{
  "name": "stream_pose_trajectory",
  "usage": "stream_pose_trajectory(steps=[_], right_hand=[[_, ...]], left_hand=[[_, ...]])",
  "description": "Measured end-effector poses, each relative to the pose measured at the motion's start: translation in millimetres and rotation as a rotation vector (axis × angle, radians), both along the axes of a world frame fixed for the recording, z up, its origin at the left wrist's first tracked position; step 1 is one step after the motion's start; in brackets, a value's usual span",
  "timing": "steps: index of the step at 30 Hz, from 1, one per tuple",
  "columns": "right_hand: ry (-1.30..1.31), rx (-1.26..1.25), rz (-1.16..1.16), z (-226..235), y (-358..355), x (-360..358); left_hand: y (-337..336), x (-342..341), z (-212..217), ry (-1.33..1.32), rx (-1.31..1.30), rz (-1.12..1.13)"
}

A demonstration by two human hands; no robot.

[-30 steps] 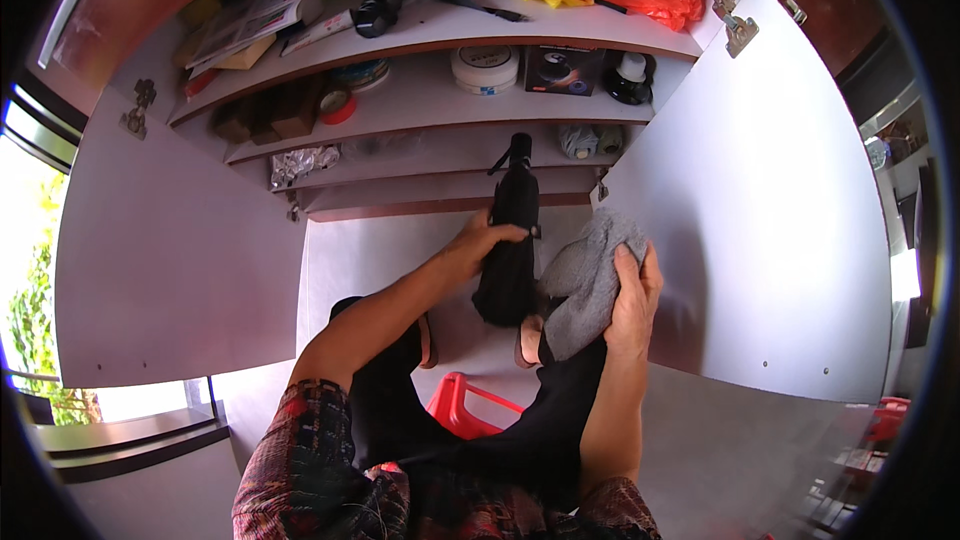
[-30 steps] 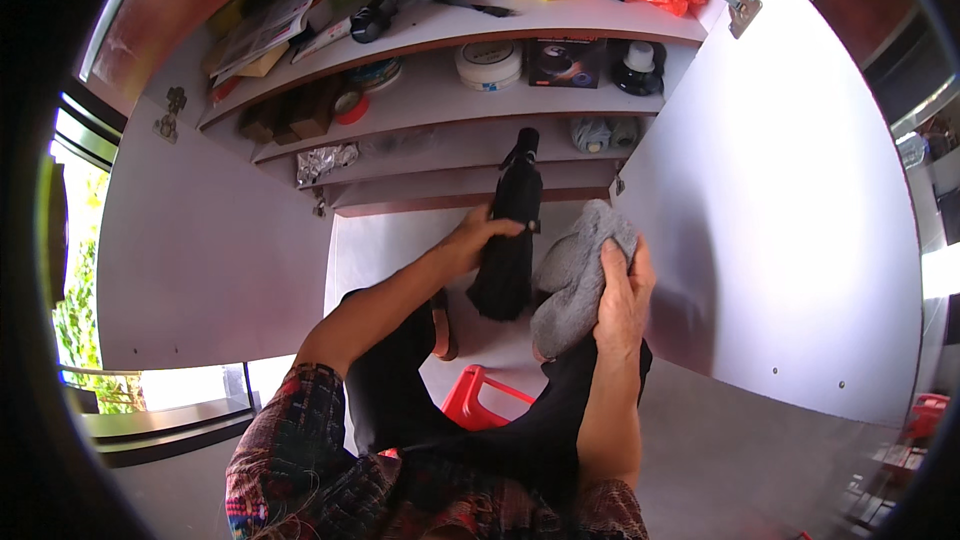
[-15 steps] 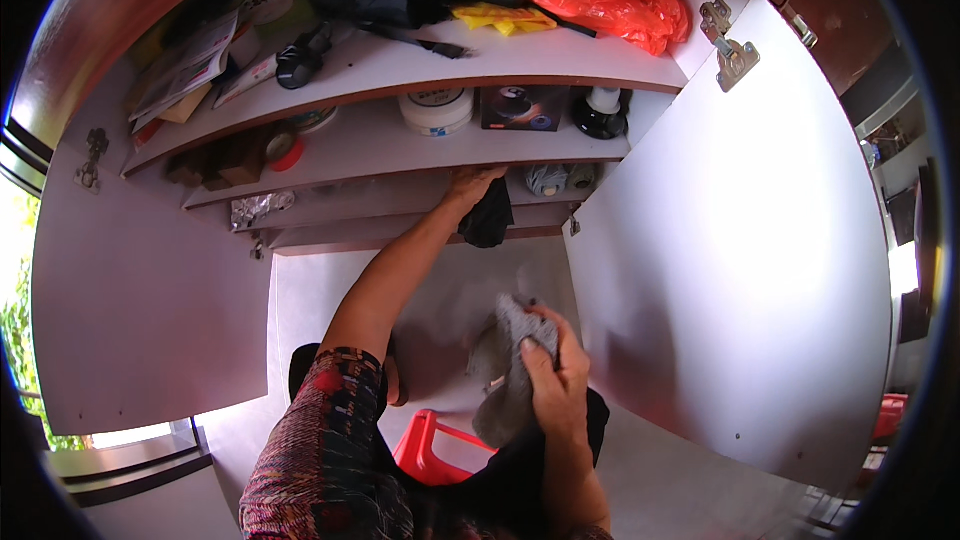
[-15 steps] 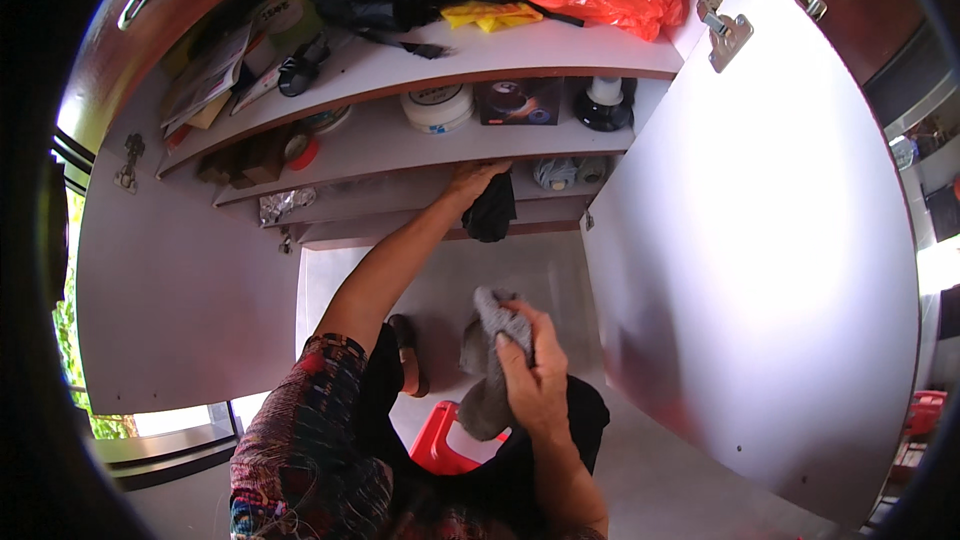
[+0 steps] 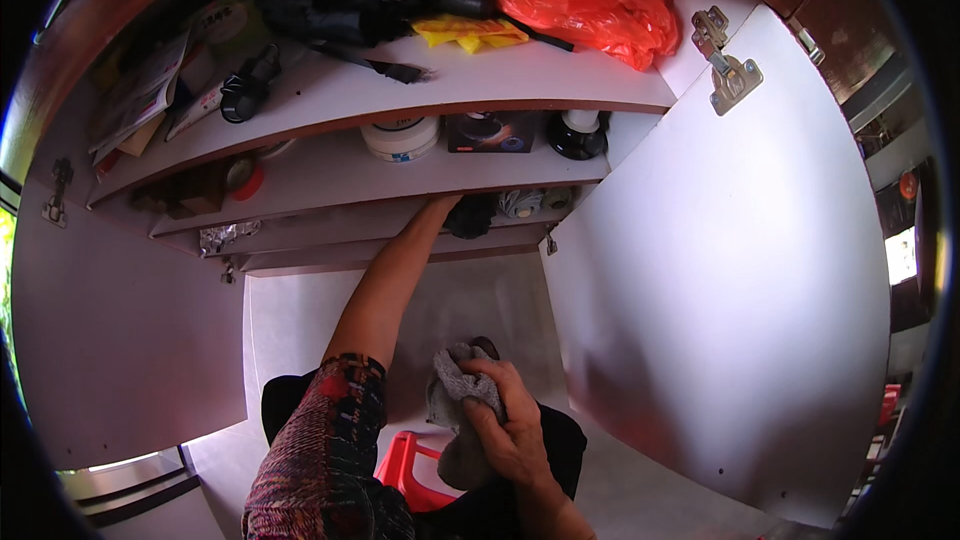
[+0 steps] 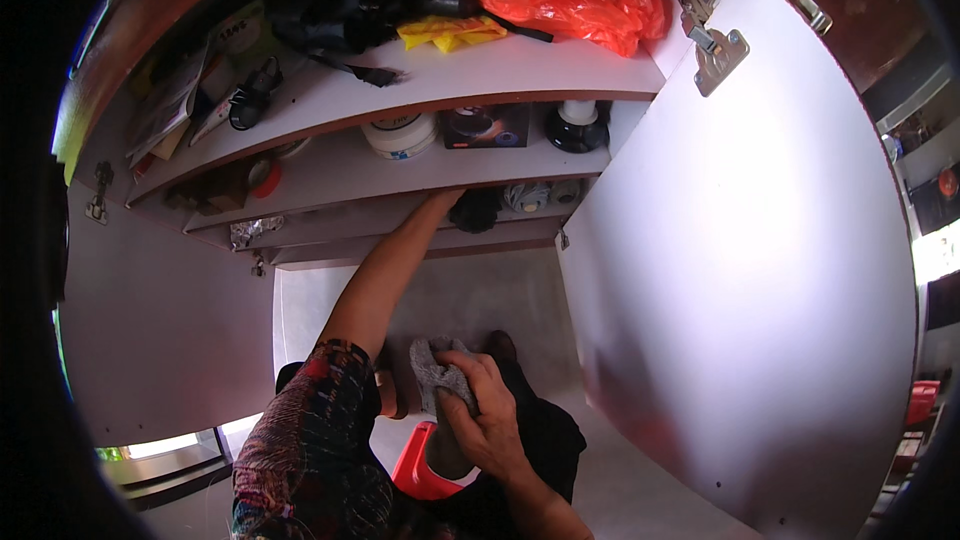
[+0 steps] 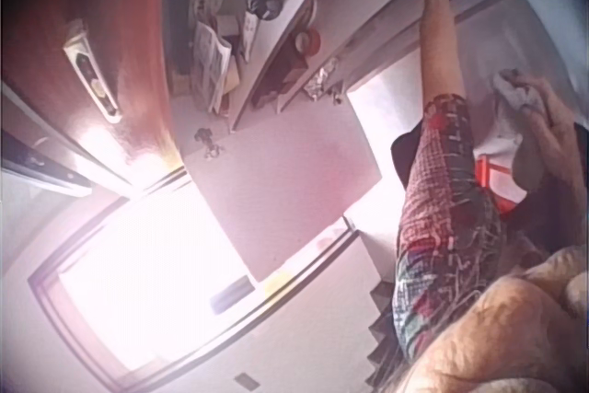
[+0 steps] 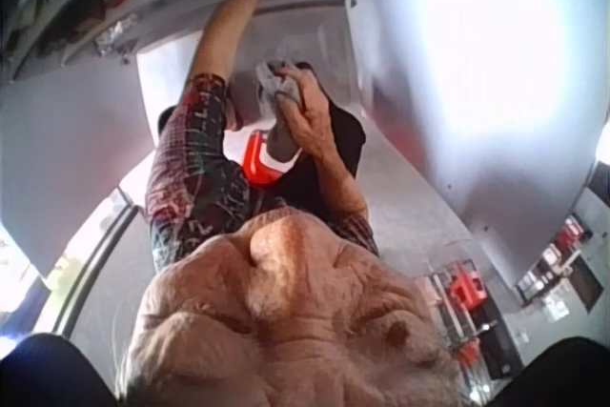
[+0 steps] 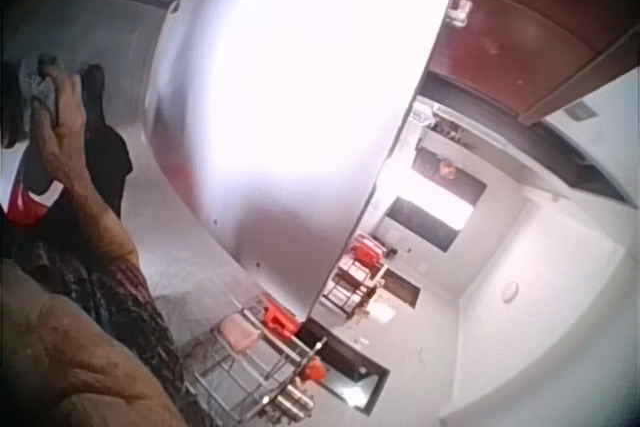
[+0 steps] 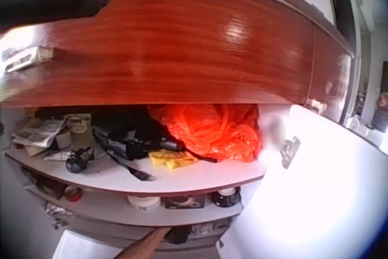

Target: The person sits on a low stool and wipes various items inside an open wall cabinet using a gray cloth. They handle a black pouch, a small box, a white package, a wooden block, a tape dispenser, and a black case, wiping each item individually before placing them back on the shelves.

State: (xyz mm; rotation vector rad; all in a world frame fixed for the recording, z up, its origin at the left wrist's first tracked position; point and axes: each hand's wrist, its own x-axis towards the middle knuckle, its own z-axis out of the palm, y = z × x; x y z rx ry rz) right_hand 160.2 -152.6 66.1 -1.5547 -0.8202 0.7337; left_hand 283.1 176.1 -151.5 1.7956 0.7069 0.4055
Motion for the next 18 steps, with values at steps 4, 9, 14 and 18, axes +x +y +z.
stream_pose_trajectory(steps=[4, 9, 14, 18], right_hand=[[0.021, 0.015, -0.010, 2, 3, -5], [0.027, 0.041, -0.001, -3, 3, -10], [-0.010, 0.022, 0.036, -2, 8, -12], [-0.015, 0.013, 0.009, -2, 7, -11]], left_hand=[[-22, -18, -8, -0.102, 0.133, 0.064], [-70, -31, -1, 0.220, 0.249, 0.209], [-64, -45, -9, 0.000, 0.216, 0.194], [-64, -60, 23, 0.011, 0.189, 0.100]])
